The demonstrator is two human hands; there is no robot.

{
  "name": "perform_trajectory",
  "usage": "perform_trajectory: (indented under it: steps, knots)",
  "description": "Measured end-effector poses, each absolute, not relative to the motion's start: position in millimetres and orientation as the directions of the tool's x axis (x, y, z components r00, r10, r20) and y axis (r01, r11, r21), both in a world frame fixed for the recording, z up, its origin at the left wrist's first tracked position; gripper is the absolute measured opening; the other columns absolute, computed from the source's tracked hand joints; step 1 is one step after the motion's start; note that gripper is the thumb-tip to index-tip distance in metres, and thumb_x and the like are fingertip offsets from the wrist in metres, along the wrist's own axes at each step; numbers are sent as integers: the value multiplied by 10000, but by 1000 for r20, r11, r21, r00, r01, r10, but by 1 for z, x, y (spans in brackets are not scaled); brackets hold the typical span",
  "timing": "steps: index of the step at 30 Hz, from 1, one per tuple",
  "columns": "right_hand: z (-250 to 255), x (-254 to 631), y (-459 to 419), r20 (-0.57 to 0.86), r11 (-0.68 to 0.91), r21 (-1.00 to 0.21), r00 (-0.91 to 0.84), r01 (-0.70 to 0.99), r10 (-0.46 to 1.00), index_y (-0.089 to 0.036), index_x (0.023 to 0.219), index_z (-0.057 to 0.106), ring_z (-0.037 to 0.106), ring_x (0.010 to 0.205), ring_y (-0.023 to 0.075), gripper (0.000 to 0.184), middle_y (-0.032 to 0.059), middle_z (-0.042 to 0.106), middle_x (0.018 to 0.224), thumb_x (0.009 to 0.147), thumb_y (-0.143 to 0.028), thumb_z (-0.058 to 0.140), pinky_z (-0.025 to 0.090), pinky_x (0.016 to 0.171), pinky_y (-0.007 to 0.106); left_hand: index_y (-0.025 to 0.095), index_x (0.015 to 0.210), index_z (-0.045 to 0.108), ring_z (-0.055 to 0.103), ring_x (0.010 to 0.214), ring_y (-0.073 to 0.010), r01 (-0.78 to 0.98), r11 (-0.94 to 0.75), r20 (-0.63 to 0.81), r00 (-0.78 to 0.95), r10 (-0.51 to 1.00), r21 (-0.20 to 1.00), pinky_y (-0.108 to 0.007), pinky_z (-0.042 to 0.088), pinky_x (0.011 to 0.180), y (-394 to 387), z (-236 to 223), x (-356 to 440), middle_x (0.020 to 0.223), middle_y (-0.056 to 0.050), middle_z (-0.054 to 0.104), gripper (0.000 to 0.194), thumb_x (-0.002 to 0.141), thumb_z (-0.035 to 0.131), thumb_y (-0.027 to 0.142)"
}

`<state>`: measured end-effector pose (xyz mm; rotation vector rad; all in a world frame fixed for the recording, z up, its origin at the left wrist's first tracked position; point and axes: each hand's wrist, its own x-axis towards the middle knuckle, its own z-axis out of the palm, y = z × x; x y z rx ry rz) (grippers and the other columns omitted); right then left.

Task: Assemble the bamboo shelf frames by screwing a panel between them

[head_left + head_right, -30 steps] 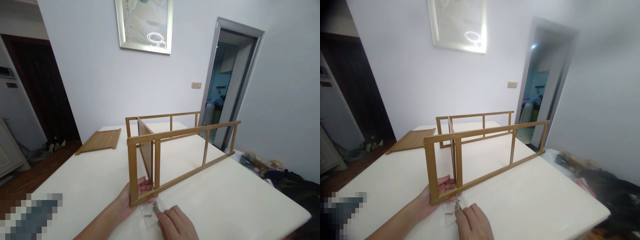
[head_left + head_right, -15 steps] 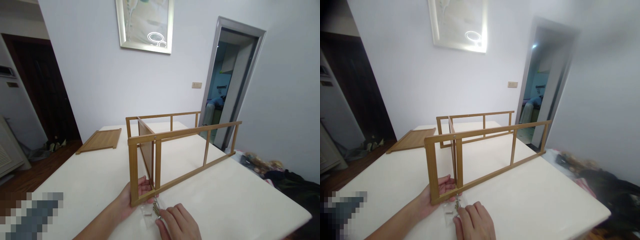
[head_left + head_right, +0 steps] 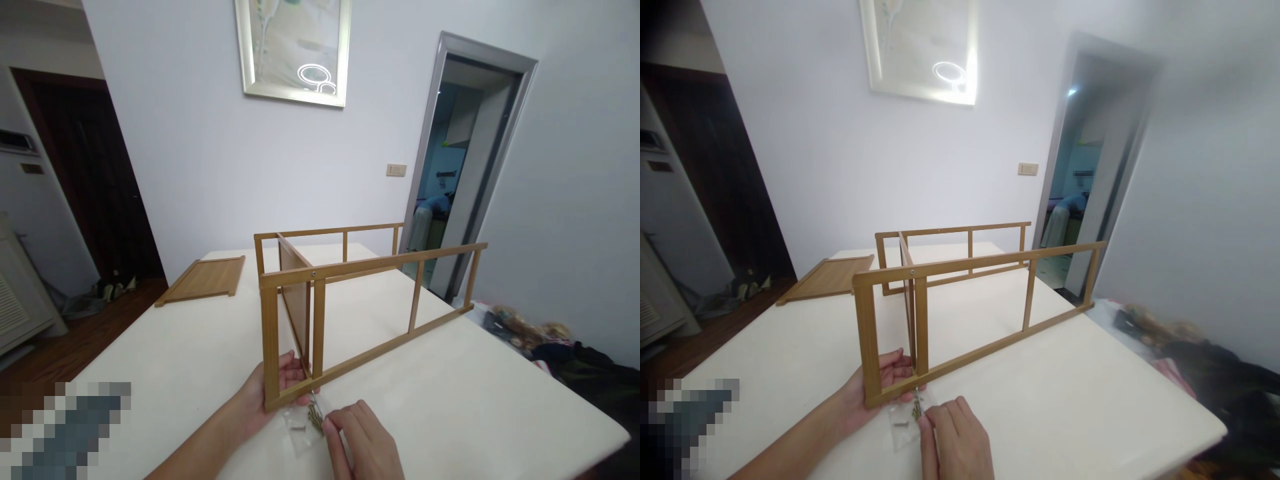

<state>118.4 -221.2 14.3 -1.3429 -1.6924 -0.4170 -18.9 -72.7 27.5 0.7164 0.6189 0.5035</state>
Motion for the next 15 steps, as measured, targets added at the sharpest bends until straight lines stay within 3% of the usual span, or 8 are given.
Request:
perform_trajectory:
  steps: [4, 15]
  knots:
    - [16, 119, -221, 837, 383, -235, -15, 893, 548, -171, 1034, 585, 572, 600, 152, 151, 27, 626, 699, 940, -131, 474, 458, 537, 253, 41, 937, 647, 727, 811, -297, -211, 654, -343, 713, 612, 727, -321, 576, 591, -71, 25, -18, 828, -162, 730, 325, 900, 554, 350]
    - [15, 121, -223, 835, 396, -112, -130, 911, 535, -149, 977, 627, 571, 637, 169, 157, 59, 646, 741, 869, -58, 558, 476, 563, 285, 45, 945, 638, 729, 778, -295, -201, 659, -373, 689, 621, 725, -321, 569, 579, -72, 28, -18, 788, -155, 729, 324, 914, 529, 349]
